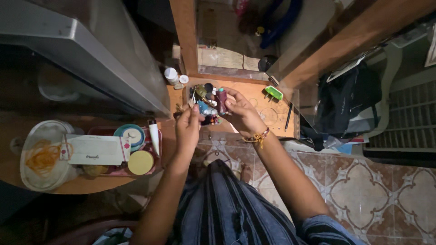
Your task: The person organizes various small items on a cluttered wooden table. They pick up and place down objects such as a pink basket, a small container, a tube, and a pen, moving them between the table surface and the basket.
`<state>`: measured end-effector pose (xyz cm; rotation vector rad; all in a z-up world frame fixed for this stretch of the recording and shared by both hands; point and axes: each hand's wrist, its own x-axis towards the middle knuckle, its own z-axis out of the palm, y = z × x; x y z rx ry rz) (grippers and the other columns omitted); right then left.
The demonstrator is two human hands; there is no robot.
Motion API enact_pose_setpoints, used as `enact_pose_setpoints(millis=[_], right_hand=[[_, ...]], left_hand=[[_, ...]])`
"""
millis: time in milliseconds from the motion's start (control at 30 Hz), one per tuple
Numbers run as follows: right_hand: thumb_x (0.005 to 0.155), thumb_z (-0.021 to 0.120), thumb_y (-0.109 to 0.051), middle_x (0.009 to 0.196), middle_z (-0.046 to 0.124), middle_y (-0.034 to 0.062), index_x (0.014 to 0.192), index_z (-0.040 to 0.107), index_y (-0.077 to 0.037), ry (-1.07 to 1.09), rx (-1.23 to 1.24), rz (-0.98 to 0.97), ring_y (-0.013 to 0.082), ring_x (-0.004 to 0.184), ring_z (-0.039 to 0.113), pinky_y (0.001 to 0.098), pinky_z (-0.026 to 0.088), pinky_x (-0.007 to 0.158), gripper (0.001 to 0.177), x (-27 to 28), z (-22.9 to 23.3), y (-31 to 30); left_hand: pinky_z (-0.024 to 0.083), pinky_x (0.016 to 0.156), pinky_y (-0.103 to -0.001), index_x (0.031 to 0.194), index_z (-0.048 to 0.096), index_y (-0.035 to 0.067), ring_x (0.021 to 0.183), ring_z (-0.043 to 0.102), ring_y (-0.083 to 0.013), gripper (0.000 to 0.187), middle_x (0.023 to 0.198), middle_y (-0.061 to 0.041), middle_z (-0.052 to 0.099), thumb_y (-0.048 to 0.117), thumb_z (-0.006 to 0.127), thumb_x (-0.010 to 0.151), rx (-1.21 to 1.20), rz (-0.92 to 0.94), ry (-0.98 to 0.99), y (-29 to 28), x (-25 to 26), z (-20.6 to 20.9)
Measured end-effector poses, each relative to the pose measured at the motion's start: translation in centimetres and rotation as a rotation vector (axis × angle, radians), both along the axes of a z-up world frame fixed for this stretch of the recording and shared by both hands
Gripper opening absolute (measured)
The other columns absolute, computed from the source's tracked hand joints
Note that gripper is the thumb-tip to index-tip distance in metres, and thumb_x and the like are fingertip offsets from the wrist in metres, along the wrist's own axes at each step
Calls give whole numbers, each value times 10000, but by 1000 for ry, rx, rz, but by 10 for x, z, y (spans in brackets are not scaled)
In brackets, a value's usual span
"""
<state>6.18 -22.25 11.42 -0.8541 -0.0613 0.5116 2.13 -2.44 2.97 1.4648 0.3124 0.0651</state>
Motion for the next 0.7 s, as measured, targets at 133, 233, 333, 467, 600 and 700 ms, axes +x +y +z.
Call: enact_pose_setpoints(millis=[133, 233, 333, 467, 600, 700], right_hand=[[1022, 641, -161, 1387, 640, 151, 1440, 487, -20, -26, 55, 32, 233, 1275, 609, 428, 441, 1141, 468, -4, -11, 5], [1045, 645, -164, 1344, 648, 110, 1413, 530, 1, -40, 44, 20, 209, 1237, 606, 419, 445, 1134, 419, -5, -20, 8], [1030, 646, -161, 1314, 650, 69, 1398, 542, -15, -33, 2, 7, 182, 1194, 601, 401, 448, 1085, 410, -8, -25, 10], [1033, 644, -141, 1326, 641, 57, 1389, 545, -18, -45, 27, 12, 168, 1204, 595, 398, 448, 1094, 389, -10, -27, 4], [1071, 629, -149, 1308, 652, 75, 1421, 555, -8, -51, 102, 45, 176, 1174, 612, 409, 458, 1105, 385, -10, -27, 1], [1046, 618, -172, 1313, 663, 84, 1406, 558, -14, 0, 104, 69, 183, 1187, 631, 411, 462, 1103, 398, -10, -21, -1]], left_hand=[[489, 733, -298, 965, 596, 3, 798, 603, -151, 368, 874, -61, 642, 334, 634, 1120, 272, -58, -522, -8, 3, 43], [467, 538, -290, 849, 582, 15, 587, 600, -120, 405, 671, -40, 632, 373, 705, 994, 332, -154, -301, -20, 3, 68], [435, 539, -319, 866, 591, 5, 564, 558, -154, 416, 644, -80, 590, 385, 717, 981, 449, -113, -312, -28, 9, 82], [478, 574, -312, 1030, 661, 22, 646, 625, -154, 377, 741, -65, 669, 397, 621, 1040, 251, -165, -384, -32, 9, 82], [453, 593, -332, 964, 670, 27, 608, 598, -174, 435, 682, -81, 630, 409, 516, 1105, 309, -170, -205, -31, 14, 61], [522, 720, -351, 1160, 631, 4, 812, 678, -180, 451, 895, -103, 706, 413, 444, 1130, 209, -138, -372, -28, 14, 54]])
